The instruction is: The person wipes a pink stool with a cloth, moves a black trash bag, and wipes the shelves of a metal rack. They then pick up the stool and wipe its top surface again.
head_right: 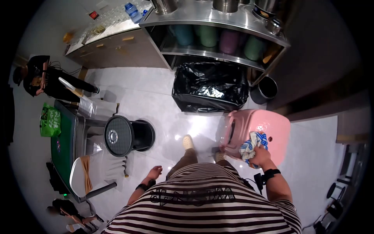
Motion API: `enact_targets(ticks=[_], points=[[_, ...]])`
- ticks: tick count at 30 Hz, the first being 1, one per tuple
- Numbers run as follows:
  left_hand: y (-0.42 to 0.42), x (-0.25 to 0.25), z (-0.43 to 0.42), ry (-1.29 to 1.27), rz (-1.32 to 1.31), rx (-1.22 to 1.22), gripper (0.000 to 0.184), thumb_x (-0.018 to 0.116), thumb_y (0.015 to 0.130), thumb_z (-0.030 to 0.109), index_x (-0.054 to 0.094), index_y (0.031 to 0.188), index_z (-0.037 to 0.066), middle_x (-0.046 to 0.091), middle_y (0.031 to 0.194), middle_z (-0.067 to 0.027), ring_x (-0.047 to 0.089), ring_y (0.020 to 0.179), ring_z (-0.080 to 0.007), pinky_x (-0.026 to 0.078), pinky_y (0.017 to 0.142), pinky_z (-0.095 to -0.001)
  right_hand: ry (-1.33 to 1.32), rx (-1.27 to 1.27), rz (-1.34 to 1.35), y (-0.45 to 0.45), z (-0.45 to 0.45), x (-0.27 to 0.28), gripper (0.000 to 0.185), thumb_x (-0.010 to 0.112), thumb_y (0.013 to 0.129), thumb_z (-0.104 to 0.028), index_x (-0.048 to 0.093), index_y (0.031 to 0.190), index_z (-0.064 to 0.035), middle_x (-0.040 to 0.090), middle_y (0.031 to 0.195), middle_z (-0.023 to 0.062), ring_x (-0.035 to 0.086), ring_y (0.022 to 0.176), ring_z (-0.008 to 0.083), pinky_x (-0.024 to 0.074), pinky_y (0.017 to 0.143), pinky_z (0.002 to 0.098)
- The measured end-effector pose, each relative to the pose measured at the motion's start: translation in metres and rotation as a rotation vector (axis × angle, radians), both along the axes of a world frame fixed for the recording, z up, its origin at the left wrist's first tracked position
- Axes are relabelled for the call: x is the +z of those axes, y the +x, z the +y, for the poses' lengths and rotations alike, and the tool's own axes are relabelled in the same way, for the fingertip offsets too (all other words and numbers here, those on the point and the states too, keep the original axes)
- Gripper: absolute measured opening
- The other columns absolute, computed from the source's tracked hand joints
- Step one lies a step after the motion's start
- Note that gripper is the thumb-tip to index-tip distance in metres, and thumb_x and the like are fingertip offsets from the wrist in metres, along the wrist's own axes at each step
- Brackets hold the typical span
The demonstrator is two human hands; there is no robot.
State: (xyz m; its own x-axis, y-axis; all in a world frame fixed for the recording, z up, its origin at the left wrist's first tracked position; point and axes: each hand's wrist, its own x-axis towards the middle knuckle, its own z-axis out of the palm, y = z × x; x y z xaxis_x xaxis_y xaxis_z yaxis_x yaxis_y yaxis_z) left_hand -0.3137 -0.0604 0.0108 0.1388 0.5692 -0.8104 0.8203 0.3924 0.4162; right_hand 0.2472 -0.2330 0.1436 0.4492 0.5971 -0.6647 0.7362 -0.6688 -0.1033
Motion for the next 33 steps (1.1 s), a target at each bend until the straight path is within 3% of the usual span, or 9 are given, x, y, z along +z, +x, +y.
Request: enact_targets(ticks=[5, 11, 13, 15, 16, 21, 22, 26, 33], points=[[-0.02, -0.007, 0.105, 0.113, -0.118, 0.132, 0.044, 0.056, 0.087, 0.031, 0.056, 0.12, 0.002, 0.066, 0.089, -0.0152, 0.062, 0.081, -0.0224, 0.048, 0.074, -0.0319, -0.322, -0.102, -0.09, -0.017, 0.033, 0.009, 0.066, 0.078, 0.045, -0.024, 0.061, 0.107, -0.0062, 0.052, 0.12, 0.0193, 0.058, 0.107, 0.031, 0.0497, 0.089, 0.0376], [-0.018, -0.057, 0.202, 0.135, -0.065, 0.063, 0.043, 0.057, 0.085, 0.032, 0.06, 0.113, 0.0, 0.063, 0.107, -0.0218, 0.06, 0.103, -0.0309, 0.045, 0.091, -0.0356, -0.25, -0.305, -0.047, -0.018, 0.022, -0.003, 0.069, 0.079, 0.043, -0.022, 0.061, 0.107, -0.0021, 0.06, 0.11, 0.0199, 0.06, 0.101, 0.0365, 0.0506, 0.085, 0.039], [0.002, -0.064, 0.226, 0.131, -0.121, 0.004, 0.043, 0.056, 0.085, 0.033, 0.06, 0.113, 0.0, 0.062, 0.109, -0.0222, 0.059, 0.105, -0.0314, 0.044, 0.092, -0.0356, 0.471, -1.01, 0.251, -0.008, -0.024, -0.057, 0.049, 0.074, 0.059, -0.013, 0.06, 0.103, 0.0007, 0.065, 0.094, 0.0121, 0.064, 0.086, 0.0244, 0.0511, 0.077, 0.0344], [0.028, -0.07, 0.244, 0.135, -0.157, -0.074, 0.044, 0.056, 0.085, 0.034, 0.061, 0.113, 0.0, 0.061, 0.112, -0.0222, 0.058, 0.107, -0.0319, 0.043, 0.093, -0.0358, 0.872, -1.32, 0.332, -0.022, 0.002, -0.025, 0.033, 0.066, 0.074, -0.01, 0.055, 0.104, -0.0016, 0.064, 0.094, 0.0086, 0.062, 0.084, 0.0195, 0.0501, 0.075, 0.0329], [0.043, -0.067, 0.252, 0.142, -0.162, -0.126, 0.044, 0.056, 0.086, 0.035, 0.061, 0.113, 0.0, 0.061, 0.113, -0.0221, 0.057, 0.108, -0.0322, 0.043, 0.094, -0.036, 0.925, -1.275, 0.266, -0.019, 0.006, -0.024, 0.032, 0.062, 0.078, -0.013, 0.052, 0.106, -0.0014, 0.062, 0.094, 0.0082, 0.062, 0.084, 0.0186, 0.0495, 0.075, 0.0321], [0.123, -0.038, 0.3, 0.085, -0.15, -0.275, 0.045, 0.055, 0.086, 0.036, 0.059, 0.115, 0.001, 0.061, 0.113, -0.0205, 0.054, 0.112, -0.0331, 0.042, 0.095, -0.0369, 0.789, -1.047, -0.146, 0.002, 0.051, -0.04, 0.028, 0.066, 0.075, -0.015, 0.055, 0.097, 0.0002, 0.063, 0.088, 0.0105, 0.06, 0.08, 0.0201, 0.0479, 0.074, 0.0329], [0.138, -0.029, 0.31, 0.139, -0.156, -0.325, 0.045, 0.057, 0.086, 0.034, 0.058, 0.117, 0.002, 0.062, 0.111, -0.0205, 0.057, 0.108, -0.0311, 0.043, 0.093, -0.0355, 0.773, -1.04, -0.118, 0.011, 0.058, -0.05, 0.038, 0.069, 0.069, -0.021, 0.057, 0.097, 0.0022, 0.062, 0.088, 0.0201, 0.061, 0.084, 0.032, 0.0471, 0.078, 0.0399], [0.173, -0.009, 0.347, 0.129, -0.197, -0.304, 0.041, 0.058, 0.086, 0.027, 0.056, 0.118, 0.001, 0.064, 0.106, -0.0203, 0.061, 0.101, -0.0279, 0.046, 0.088, -0.0335, 0.407, -0.939, -0.454, 0.019, 0.104, -0.043, 0.054, 0.07, 0.064, -0.033, 0.058, 0.104, 0.0025, 0.057, 0.098, 0.0286, 0.055, 0.094, 0.0452, 0.0444, 0.086, 0.0466], [0.203, -0.044, 0.378, 0.13, -0.151, -0.215, 0.042, 0.06, 0.085, 0.025, 0.056, 0.117, -0.002, 0.062, 0.109, -0.0226, 0.06, 0.104, -0.0297, 0.045, 0.09, -0.0345, 0.514, -0.942, -0.635, 0.001, 0.104, -0.054, 0.046, 0.066, 0.07, -0.026, 0.056, 0.106, 0.0015, 0.055, 0.104, 0.0225, 0.053, 0.1, 0.0395, 0.0415, 0.089, 0.042]])
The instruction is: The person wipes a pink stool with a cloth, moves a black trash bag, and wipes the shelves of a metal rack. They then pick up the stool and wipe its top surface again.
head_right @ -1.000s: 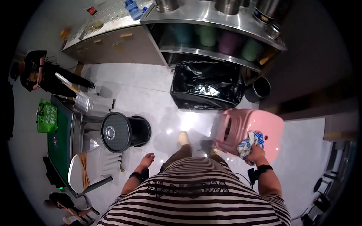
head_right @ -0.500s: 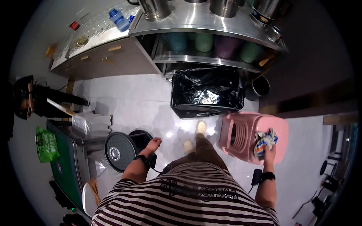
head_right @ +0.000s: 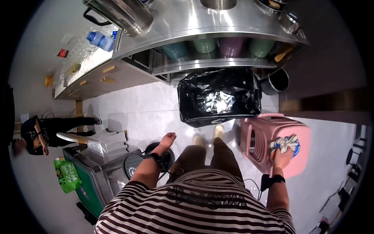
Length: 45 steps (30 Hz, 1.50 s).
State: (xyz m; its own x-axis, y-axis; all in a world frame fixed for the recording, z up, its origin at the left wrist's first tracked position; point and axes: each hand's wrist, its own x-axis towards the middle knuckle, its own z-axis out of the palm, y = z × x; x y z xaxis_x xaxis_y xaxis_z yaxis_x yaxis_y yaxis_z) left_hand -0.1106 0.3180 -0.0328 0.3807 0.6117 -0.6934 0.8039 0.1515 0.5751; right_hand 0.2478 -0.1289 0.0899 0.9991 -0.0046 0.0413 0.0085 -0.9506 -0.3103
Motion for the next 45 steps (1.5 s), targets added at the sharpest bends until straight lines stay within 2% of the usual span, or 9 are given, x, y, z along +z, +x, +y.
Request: enact_targets(ticks=[6, 13, 16, 18, 28, 35, 38, 41, 45], points=[[0.04, -0.065, 0.022, 0.151, 0.185, -0.32, 0.063, 0.067, 0.079, 0.033, 0.045, 0.128, 0.0, 0.058, 0.114, -0.0247, 0.057, 0.105, -0.0352, 0.046, 0.088, -0.0375, -0.08, 0.008, -0.136, -0.01, -0.003, -0.014, 0.043, 0.065, 0.072, -0.022, 0.054, 0.107, 0.0015, 0.054, 0.103, 0.0211, 0.05, 0.1, 0.0389, 0.04, 0.088, 0.0423], [0.104, -0.125, 0.075, 0.299, 0.049, 0.044, 0.08, 0.069, 0.077, 0.027, 0.029, 0.136, -0.01, 0.036, 0.137, -0.03, 0.033, 0.13, -0.0397, 0.025, 0.11, -0.0394, -0.186, -0.053, -0.261, -0.017, -0.009, -0.035, 0.045, 0.064, 0.073, -0.02, 0.052, 0.111, 0.002, 0.053, 0.104, 0.0218, 0.05, 0.101, 0.0393, 0.0395, 0.09, 0.043], [0.102, -0.158, 0.098, -0.041, 0.148, 0.143, 0.061, 0.066, 0.082, 0.03, 0.044, 0.13, -0.001, 0.063, 0.108, -0.02, 0.063, 0.091, -0.0264, 0.05, 0.077, -0.0323, -0.177, -0.041, -0.329, -0.018, -0.007, -0.037, 0.047, 0.063, 0.072, -0.02, 0.051, 0.112, 0.0022, 0.052, 0.106, 0.0226, 0.049, 0.103, 0.0402, 0.0381, 0.092, 0.0441], [0.114, -0.146, 0.09, -0.204, 0.077, 0.192, 0.041, 0.064, 0.084, 0.029, 0.057, 0.109, -0.003, 0.065, 0.081, -0.0097, 0.06, 0.061, -0.016, 0.043, 0.048, -0.0291, -0.168, -0.051, -0.317, -0.018, -0.007, -0.037, 0.046, 0.061, 0.073, -0.021, 0.05, 0.112, 0.0004, 0.052, 0.106, 0.022, 0.048, 0.103, 0.0396, 0.0372, 0.092, 0.0441], [0.079, -0.229, 0.058, -0.03, 0.098, -0.595, 0.058, 0.048, 0.09, 0.049, 0.06, 0.078, -0.007, 0.061, 0.06, -0.0165, 0.061, 0.047, -0.0273, 0.051, 0.044, -0.0358, -0.116, -0.057, -0.302, -0.023, 0.007, -0.032, 0.042, 0.059, 0.075, -0.02, 0.051, 0.112, 0.0007, 0.051, 0.106, 0.0214, 0.048, 0.102, 0.0391, 0.0369, 0.092, 0.0432], [-0.046, -0.148, 0.051, -0.325, 0.43, -0.056, 0.052, 0.045, 0.094, 0.045, 0.053, 0.082, -0.004, 0.058, 0.054, -0.0149, 0.062, 0.043, -0.0229, 0.043, 0.031, -0.0298, -0.131, -0.075, -0.313, -0.02, 0.009, -0.03, 0.042, 0.059, 0.075, -0.02, 0.051, 0.111, 0.0009, 0.05, 0.107, 0.0215, 0.048, 0.102, 0.0395, 0.0371, 0.091, 0.0435], [-0.125, -0.174, 0.074, -0.275, 0.628, -0.528, 0.035, 0.04, 0.097, 0.03, 0.05, 0.114, 0.001, 0.064, 0.055, -0.0053, 0.06, 0.042, -0.0157, 0.044, 0.039, -0.0266, -0.159, -0.062, -0.288, -0.021, 0.004, -0.033, 0.043, 0.058, 0.077, -0.019, 0.05, 0.114, 0.0013, 0.05, 0.108, 0.0212, 0.047, 0.104, 0.0388, 0.0367, 0.092, 0.0428], [-0.175, -0.15, 0.089, 0.201, 0.694, -1.472, 0.068, 0.063, 0.075, 0.058, 0.051, 0.118, 0.006, 0.069, 0.078, -0.0083, 0.068, 0.079, -0.0252, 0.051, 0.065, -0.0393, -0.201, -0.052, -0.263, -0.021, -0.005, -0.036, 0.044, 0.057, 0.08, -0.017, 0.047, 0.119, 0.0019, 0.049, 0.113, 0.0205, 0.047, 0.108, 0.037, 0.0357, 0.095, 0.0406], [-0.217, -0.141, 0.094, 0.097, 0.905, -1.335, 0.042, 0.053, 0.086, 0.048, 0.062, 0.104, 0.011, 0.069, 0.085, -0.0077, 0.067, 0.079, -0.026, 0.051, 0.065, -0.0401, -0.191, -0.053, -0.26, -0.021, 0.002, -0.032, 0.043, 0.057, 0.08, -0.017, 0.048, 0.118, 0.0018, 0.049, 0.112, 0.0202, 0.047, 0.107, 0.037, 0.036, 0.095, 0.0405]])
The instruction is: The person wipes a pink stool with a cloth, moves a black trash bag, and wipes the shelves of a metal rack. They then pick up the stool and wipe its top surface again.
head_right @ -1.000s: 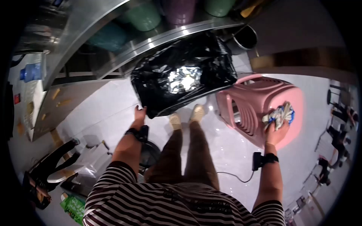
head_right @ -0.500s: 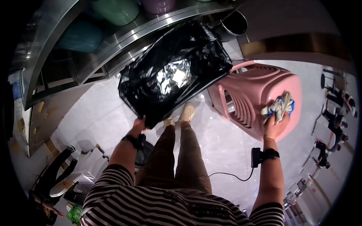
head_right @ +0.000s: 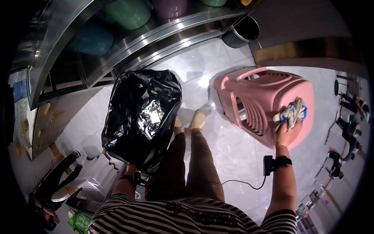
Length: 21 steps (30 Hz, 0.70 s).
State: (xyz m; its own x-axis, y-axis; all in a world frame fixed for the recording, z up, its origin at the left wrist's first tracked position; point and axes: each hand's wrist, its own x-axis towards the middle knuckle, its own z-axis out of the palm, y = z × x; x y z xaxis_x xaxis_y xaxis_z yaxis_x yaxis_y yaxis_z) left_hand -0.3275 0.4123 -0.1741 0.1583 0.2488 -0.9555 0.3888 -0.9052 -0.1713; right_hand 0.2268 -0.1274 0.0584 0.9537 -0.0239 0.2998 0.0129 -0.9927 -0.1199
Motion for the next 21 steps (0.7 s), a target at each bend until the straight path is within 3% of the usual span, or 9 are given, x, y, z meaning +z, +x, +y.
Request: enact_targets(ticks=[7, 10, 11, 13, 15, 16, 18, 20, 21], points=[[0.031, 0.046, 0.037, 0.122, 0.025, -0.038, 0.039, 0.072, 0.076, 0.036, 0.063, 0.097, 0.005, 0.068, 0.086, -0.0125, 0.066, 0.083, -0.0275, 0.052, 0.064, -0.0358, 0.016, 0.038, -0.021, 0.003, -0.007, -0.004, 0.045, 0.06, 0.074, -0.02, 0.05, 0.114, -0.0002, 0.051, 0.105, 0.0214, 0.048, 0.101, 0.0399, 0.038, 0.09, 0.0439], [0.001, 0.015, 0.117, 0.444, -0.246, 0.816, 0.033, 0.065, 0.082, 0.032, 0.062, 0.091, 0.0, 0.067, 0.084, -0.0152, 0.066, 0.079, -0.0277, 0.052, 0.067, -0.0383, 0.034, 0.062, -0.084, 0.002, -0.004, -0.005, 0.045, 0.06, 0.074, -0.019, 0.05, 0.114, 0.0, 0.051, 0.107, 0.0218, 0.049, 0.102, 0.04, 0.0379, 0.091, 0.0437], [0.009, 0.023, 0.144, 0.52, -0.255, 0.925, 0.03, 0.061, 0.084, 0.029, 0.062, 0.083, -0.001, 0.067, 0.076, -0.0163, 0.066, 0.072, -0.0277, 0.053, 0.067, -0.0408, 0.03, 0.054, -0.091, 0.001, -0.003, -0.005, 0.046, 0.06, 0.074, -0.019, 0.05, 0.114, 0.0, 0.051, 0.107, 0.0219, 0.048, 0.103, 0.04, 0.0378, 0.092, 0.0437], [0.018, 0.039, 0.166, 0.515, -0.586, 1.014, 0.032, 0.059, 0.085, 0.022, 0.057, 0.106, -0.003, 0.063, 0.1, -0.0207, 0.062, 0.092, -0.0334, 0.05, 0.079, -0.0397, 0.027, 0.039, -0.098, 0.001, -0.002, -0.005, 0.046, 0.06, 0.074, -0.018, 0.05, 0.114, 0.0001, 0.051, 0.108, 0.0222, 0.048, 0.104, 0.0401, 0.0377, 0.092, 0.0436], [0.046, 0.068, 0.16, 0.649, -1.01, 1.055, 0.042, 0.058, 0.084, 0.018, 0.052, 0.12, -0.004, 0.06, 0.112, -0.0251, 0.058, 0.102, -0.0375, 0.046, 0.088, -0.041, 0.016, 0.061, -0.11, 0.002, -0.006, -0.008, 0.047, 0.061, 0.074, -0.019, 0.049, 0.114, 0.0007, 0.051, 0.109, 0.0224, 0.048, 0.104, 0.0411, 0.038, 0.092, 0.045], [0.074, 0.086, 0.142, 0.824, -0.847, 0.886, 0.058, 0.065, 0.08, 0.018, 0.044, 0.129, -0.004, 0.056, 0.118, -0.0269, 0.055, 0.108, -0.0387, 0.04, 0.096, -0.0424, 0.01, 0.058, -0.102, 0.001, -0.007, -0.009, 0.047, 0.061, 0.073, -0.019, 0.049, 0.114, 0.0009, 0.051, 0.11, 0.0226, 0.048, 0.103, 0.0415, 0.0381, 0.091, 0.0453], [0.068, 0.06, 0.124, 0.738, -0.921, 0.706, 0.081, 0.075, 0.072, 0.02, 0.032, 0.138, 0.002, 0.042, 0.132, -0.0253, 0.041, 0.12, -0.0413, 0.033, 0.104, -0.0444, -0.011, 0.057, -0.092, 0.0, -0.006, -0.007, 0.048, 0.063, 0.072, -0.019, 0.049, 0.113, 0.0016, 0.051, 0.11, 0.0237, 0.048, 0.103, 0.0428, 0.0385, 0.091, 0.0471], [0.115, 0.064, 0.072, 0.541, -0.821, 0.632, 0.082, 0.073, 0.073, 0.015, 0.028, 0.141, 0.004, 0.036, 0.136, -0.0231, 0.034, 0.127, -0.038, 0.026, 0.108, -0.0439, -0.006, 0.066, -0.11, 0.0, -0.005, -0.007, 0.048, 0.063, 0.072, -0.018, 0.049, 0.112, 0.0013, 0.052, 0.109, 0.0243, 0.049, 0.103, 0.0434, 0.0385, 0.091, 0.0475], [0.124, 0.051, 0.042, 0.362, -1.03, 0.55, 0.08, 0.071, 0.073, 0.011, 0.028, 0.14, 0.003, 0.035, 0.137, -0.0223, 0.031, 0.13, -0.0369, 0.024, 0.11, -0.043, -0.007, 0.073, -0.122, 0.0, -0.006, -0.007, 0.048, 0.064, 0.071, -0.018, 0.049, 0.112, 0.0012, 0.052, 0.109, 0.0246, 0.049, 0.103, 0.0436, 0.0385, 0.091, 0.0477]])
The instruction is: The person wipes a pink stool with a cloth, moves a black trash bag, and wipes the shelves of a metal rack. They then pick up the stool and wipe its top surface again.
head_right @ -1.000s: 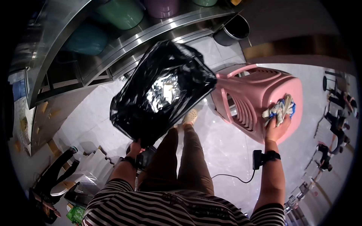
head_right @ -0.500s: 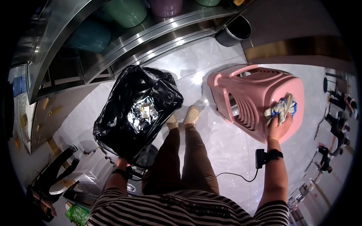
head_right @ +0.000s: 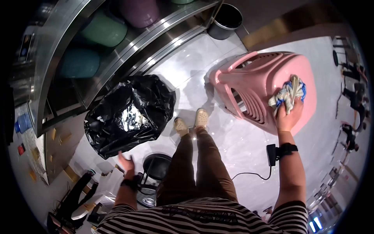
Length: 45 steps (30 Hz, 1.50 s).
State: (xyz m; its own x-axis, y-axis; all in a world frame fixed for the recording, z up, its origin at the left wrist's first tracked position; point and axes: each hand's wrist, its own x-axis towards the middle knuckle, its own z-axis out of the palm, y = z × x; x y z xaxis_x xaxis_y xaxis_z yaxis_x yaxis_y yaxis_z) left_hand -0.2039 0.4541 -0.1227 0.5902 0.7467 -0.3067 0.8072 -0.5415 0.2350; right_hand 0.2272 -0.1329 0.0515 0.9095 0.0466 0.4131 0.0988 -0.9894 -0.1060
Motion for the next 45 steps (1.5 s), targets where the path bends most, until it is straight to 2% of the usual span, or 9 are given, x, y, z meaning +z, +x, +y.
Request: enact_targets(ticks=[3, 8, 19, 25, 26, 32, 36, 42, 45], points=[[0.077, 0.015, -0.108, -0.335, -0.117, -0.194, 0.072, 0.065, 0.077, 0.007, 0.028, 0.138, 0.0, 0.032, 0.14, -0.0231, 0.026, 0.134, -0.0372, 0.023, 0.111, -0.0405, 0.007, -0.007, -0.02, -0.001, 0.005, 0.003, 0.047, 0.065, 0.069, -0.018, 0.05, 0.11, -0.0004, 0.052, 0.109, 0.0243, 0.049, 0.104, 0.0438, 0.0386, 0.092, 0.0476], [0.138, 0.005, -0.215, -1.092, -0.068, -0.448, 0.044, 0.058, 0.089, 0.023, 0.047, 0.127, 0.001, 0.059, 0.112, -0.0168, 0.059, 0.103, -0.0268, 0.046, 0.089, -0.034, 0.042, -0.018, -0.007, -0.001, 0.012, 0.007, 0.045, 0.065, 0.068, -0.017, 0.051, 0.108, -0.0012, 0.052, 0.108, 0.0233, 0.049, 0.103, 0.0436, 0.0391, 0.09, 0.0487], [0.177, 0.021, -0.25, -0.954, 0.061, -0.457, 0.034, 0.055, 0.09, 0.027, 0.056, 0.114, 0.004, 0.063, 0.103, -0.0174, 0.061, 0.1, -0.0289, 0.047, 0.087, -0.0352, 0.054, 0.009, -0.036, -0.003, 0.008, 0.003, 0.052, 0.07, 0.062, -0.024, 0.052, 0.107, -0.0055, 0.053, 0.109, 0.0205, 0.05, 0.101, 0.0396, 0.0407, 0.082, 0.0477], [0.264, 0.031, -0.318, -1.341, -0.234, -0.108, 0.035, 0.054, 0.093, 0.011, 0.045, 0.125, 0.001, 0.053, 0.115, -0.0075, 0.053, 0.101, -0.0121, 0.044, 0.083, -0.0269, 0.089, 0.005, -0.045, -0.002, 0.013, 0.005, 0.051, 0.071, 0.058, -0.023, 0.056, 0.104, -0.008, 0.053, 0.104, 0.0187, 0.05, 0.096, 0.038, 0.0398, 0.079, 0.0458], [0.293, 0.051, -0.326, -1.344, -0.343, -0.309, 0.043, 0.054, 0.092, 0.008, 0.039, 0.132, 0.002, 0.048, 0.121, -0.0049, 0.049, 0.107, -0.0121, 0.043, 0.085, -0.0261, 0.119, 0.004, 0.02, -0.003, 0.016, 0.011, 0.05, 0.07, 0.058, -0.022, 0.056, 0.104, -0.0073, 0.053, 0.105, 0.0194, 0.05, 0.097, 0.0385, 0.0395, 0.081, 0.0463], [0.417, 0.157, -0.411, -1.123, -0.715, -0.499, 0.072, 0.059, 0.085, 0.005, 0.018, 0.144, 0.003, 0.018, 0.148, -0.0174, 0.017, 0.139, -0.0309, 0.019, 0.111, -0.0388, 0.276, 0.08, 0.068, -0.005, 0.011, 0.018, 0.058, 0.077, 0.052, -0.03, 0.059, 0.102, -0.0068, 0.052, 0.108, 0.0209, 0.05, 0.096, 0.0383, 0.0382, 0.08, 0.0472], [0.436, 0.172, -0.479, -0.895, -0.719, -0.51, 0.07, 0.064, 0.081, 0.01, 0.027, 0.141, 0.005, 0.013, 0.147, -0.0223, 0.016, 0.138, -0.0337, 0.02, 0.11, -0.0389, 0.306, 0.23, 0.11, -0.005, -0.002, 0.024, 0.057, 0.076, 0.06, -0.03, 0.057, 0.108, -0.0064, 0.051, 0.109, 0.0191, 0.048, 0.101, 0.0383, 0.0385, 0.081, 0.0459], [0.445, 0.178, -0.485, -0.889, -0.583, -0.314, 0.063, 0.061, 0.085, 0.012, 0.031, 0.141, 0.008, 0.021, 0.146, -0.0158, 0.026, 0.133, -0.0261, 0.023, 0.109, -0.0336, 0.931, 0.527, 0.323, 0.015, -0.105, 0.042, 0.056, 0.067, 0.07, -0.011, 0.049, 0.122, -0.0033, 0.052, 0.117, 0.0199, 0.05, 0.111, 0.0373, 0.0403, 0.094, 0.0427], [0.449, 0.174, -0.487, -0.879, -0.596, -0.287, 0.068, 0.063, 0.083, 0.014, 0.029, 0.141, 0.006, 0.022, 0.145, -0.02, 0.026, 0.134, -0.0288, 0.024, 0.108, -0.0332, 0.977, 0.047, 0.189, 0.062, -0.184, 0.024, 0.053, 0.062, 0.079, -0.013, 0.044, 0.128, -0.0014, 0.047, 0.129, 0.0194, 0.047, 0.119, 0.0333, 0.0382, 0.101, 0.0385]])
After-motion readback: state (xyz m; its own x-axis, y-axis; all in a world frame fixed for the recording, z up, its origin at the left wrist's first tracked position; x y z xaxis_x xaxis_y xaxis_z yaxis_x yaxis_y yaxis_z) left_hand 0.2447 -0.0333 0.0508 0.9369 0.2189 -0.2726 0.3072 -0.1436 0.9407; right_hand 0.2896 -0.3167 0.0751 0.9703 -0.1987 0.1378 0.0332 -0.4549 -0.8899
